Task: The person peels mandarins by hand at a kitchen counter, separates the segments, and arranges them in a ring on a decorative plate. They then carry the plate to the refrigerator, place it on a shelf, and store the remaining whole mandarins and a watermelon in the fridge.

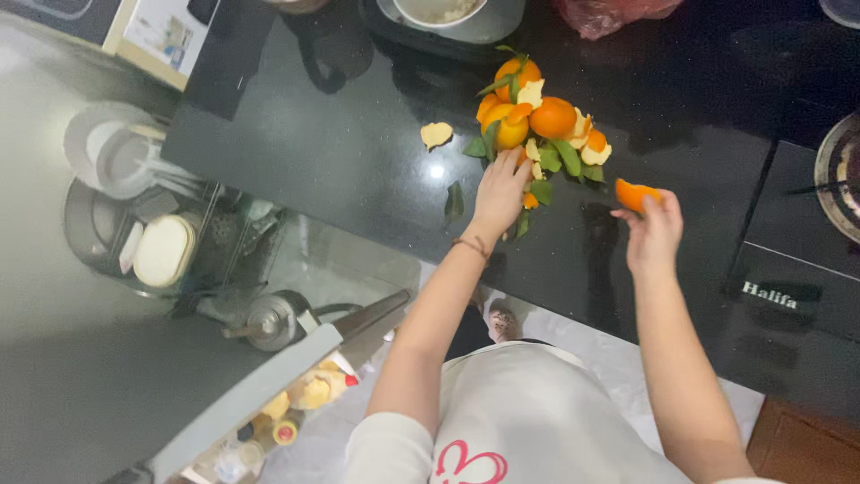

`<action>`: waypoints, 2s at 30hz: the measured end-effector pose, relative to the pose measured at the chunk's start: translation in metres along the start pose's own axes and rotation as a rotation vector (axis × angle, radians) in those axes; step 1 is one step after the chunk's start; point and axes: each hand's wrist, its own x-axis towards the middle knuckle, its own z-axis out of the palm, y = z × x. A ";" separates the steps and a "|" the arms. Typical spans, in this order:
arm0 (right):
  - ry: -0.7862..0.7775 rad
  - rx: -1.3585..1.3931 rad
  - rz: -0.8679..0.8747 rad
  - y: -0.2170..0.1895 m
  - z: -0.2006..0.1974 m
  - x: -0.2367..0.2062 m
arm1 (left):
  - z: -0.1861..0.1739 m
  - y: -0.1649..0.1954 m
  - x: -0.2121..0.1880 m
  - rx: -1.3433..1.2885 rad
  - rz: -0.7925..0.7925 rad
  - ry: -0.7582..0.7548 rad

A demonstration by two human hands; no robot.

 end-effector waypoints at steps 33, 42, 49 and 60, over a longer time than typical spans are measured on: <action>0.048 -1.293 -0.224 -0.010 0.053 0.066 | -0.057 -0.128 0.030 -0.398 -0.521 -0.071; -0.017 0.081 0.283 -0.029 0.015 0.069 | -0.092 -0.118 -0.058 -1.074 -0.839 0.173; -0.516 0.332 0.485 0.010 0.081 0.070 | -0.100 -0.070 -0.167 -1.302 -0.992 0.432; -0.894 0.298 0.944 0.146 0.231 -0.072 | -0.159 -0.018 -0.407 -1.124 -1.294 1.040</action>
